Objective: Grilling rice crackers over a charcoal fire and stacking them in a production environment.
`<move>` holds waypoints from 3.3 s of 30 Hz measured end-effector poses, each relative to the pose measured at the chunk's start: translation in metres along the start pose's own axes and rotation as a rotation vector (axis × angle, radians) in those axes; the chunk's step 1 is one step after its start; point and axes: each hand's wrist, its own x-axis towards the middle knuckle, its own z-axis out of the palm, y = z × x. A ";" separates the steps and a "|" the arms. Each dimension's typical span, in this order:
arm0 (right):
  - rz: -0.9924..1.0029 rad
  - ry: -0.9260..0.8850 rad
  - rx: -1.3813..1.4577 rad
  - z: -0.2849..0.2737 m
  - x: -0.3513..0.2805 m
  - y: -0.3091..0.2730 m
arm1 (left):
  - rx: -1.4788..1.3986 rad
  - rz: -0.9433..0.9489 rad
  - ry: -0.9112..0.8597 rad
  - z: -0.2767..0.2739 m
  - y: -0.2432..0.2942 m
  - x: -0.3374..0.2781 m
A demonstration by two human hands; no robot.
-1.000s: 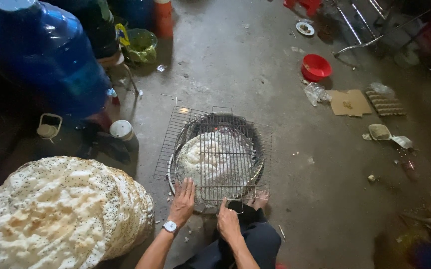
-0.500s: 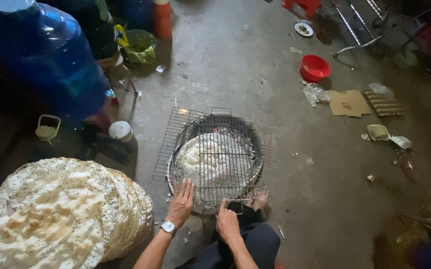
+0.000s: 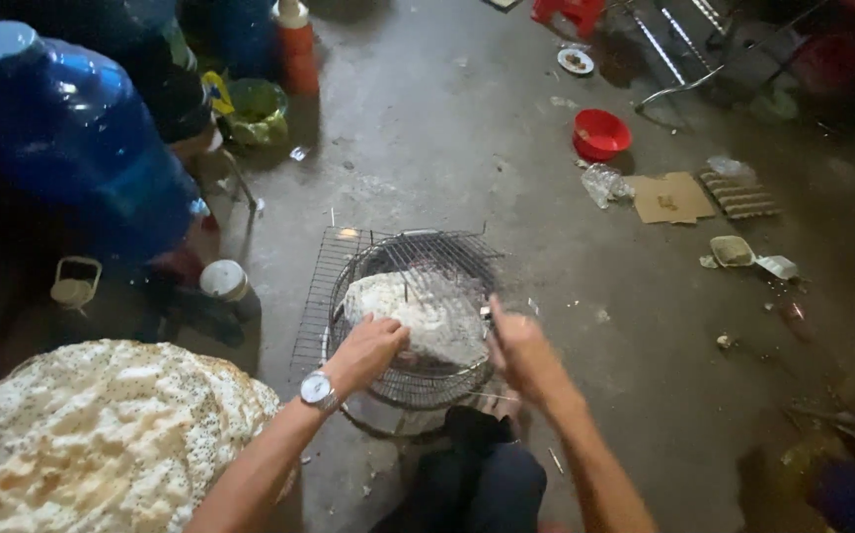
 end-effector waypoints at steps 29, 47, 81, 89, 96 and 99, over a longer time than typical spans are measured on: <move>0.190 -0.158 -0.051 0.187 -0.129 0.002 | -1.292 -1.183 0.797 0.173 -0.127 -0.063; 0.205 -0.313 -0.204 0.241 -0.144 -0.008 | -1.334 -1.303 0.816 0.150 -0.114 -0.072; 0.220 -0.343 -0.138 0.238 -0.144 -0.008 | -1.423 -1.274 0.871 0.170 -0.122 -0.083; 0.281 -0.373 -0.089 0.235 -0.142 -0.012 | -1.470 -1.322 0.780 0.152 -0.115 -0.080; 0.230 -0.293 -0.117 0.240 -0.145 -0.008 | -1.538 -1.192 0.844 0.175 -0.125 -0.079; 0.247 -0.336 -0.108 0.237 -0.144 -0.010 | -1.540 -1.172 0.871 0.182 -0.129 -0.080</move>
